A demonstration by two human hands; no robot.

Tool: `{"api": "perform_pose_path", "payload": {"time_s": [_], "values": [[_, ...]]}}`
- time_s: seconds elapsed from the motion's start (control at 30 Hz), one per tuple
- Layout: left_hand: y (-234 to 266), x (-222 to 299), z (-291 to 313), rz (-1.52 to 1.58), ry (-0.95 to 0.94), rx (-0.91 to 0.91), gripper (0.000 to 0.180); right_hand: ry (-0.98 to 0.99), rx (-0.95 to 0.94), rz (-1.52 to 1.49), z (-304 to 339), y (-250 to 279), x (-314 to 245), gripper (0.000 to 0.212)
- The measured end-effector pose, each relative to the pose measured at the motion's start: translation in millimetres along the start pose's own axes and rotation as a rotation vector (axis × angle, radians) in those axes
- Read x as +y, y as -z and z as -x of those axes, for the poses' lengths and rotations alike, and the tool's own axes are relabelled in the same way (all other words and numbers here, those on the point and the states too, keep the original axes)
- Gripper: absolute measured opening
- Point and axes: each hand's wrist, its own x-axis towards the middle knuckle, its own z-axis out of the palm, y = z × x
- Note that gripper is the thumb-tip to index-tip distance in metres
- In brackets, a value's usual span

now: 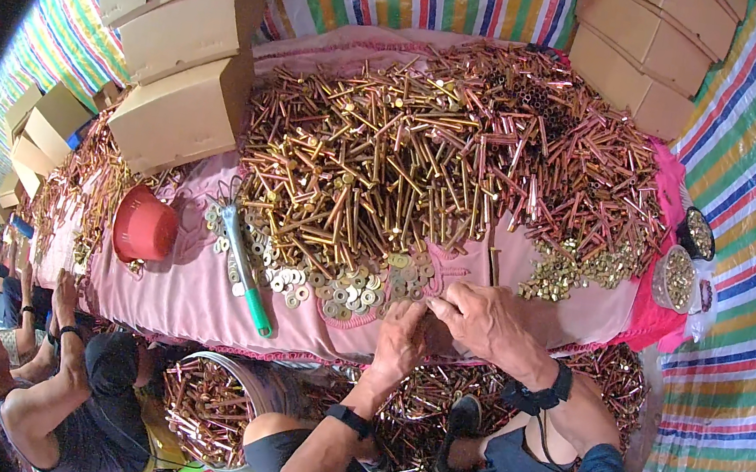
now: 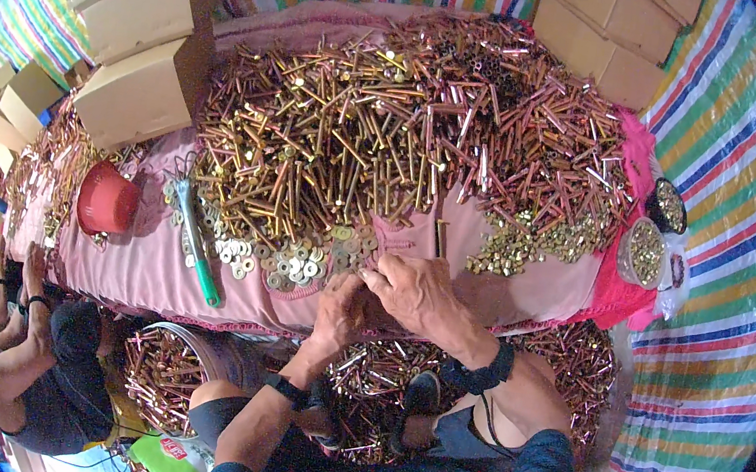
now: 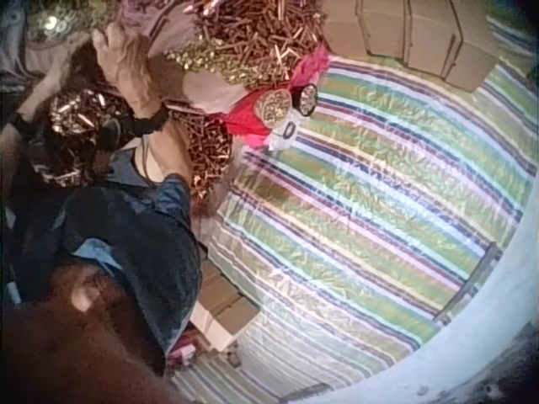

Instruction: Assembling small brass-colored hardware components by hand at a workshop table.

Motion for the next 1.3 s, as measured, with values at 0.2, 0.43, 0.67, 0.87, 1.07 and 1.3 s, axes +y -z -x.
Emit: {"api": "perform_pose_path", "payload": {"time_s": [0.2, 0.43, 0.67, 0.87, 1.07, 1.3], "values": [[0, 12, -5, 0.032, -0.001, 0.050, 0.047, 0.100, 0.192, -0.084, 2, 2, -8, 0.027], [-1, 1, 1, 0.006, 0.022, 0.001, 0.049, 0.026, 0.018, 0.038, -1, -8, 2, 0.022], [-1, 10, -4, 0.055, 0.043, 0.002, 0.047, 0.129, 0.102, -0.006, 6, 0, -4, 0.023], [0, -4, 3, 0.014, 0.032, -0.010, 0.050, -0.091, -0.100, 0.083, 0, -2, 1, 0.021], [-1, -1, 1, -0.006, 0.028, -0.041, 0.049, 0.093, 0.050, -0.111, 3, -3, 3, 0.026], [-1, 8, -4, 0.010, 0.014, -0.001, 0.046, 0.151, 0.180, -0.090, 0, -8, 1, 0.033]]}}
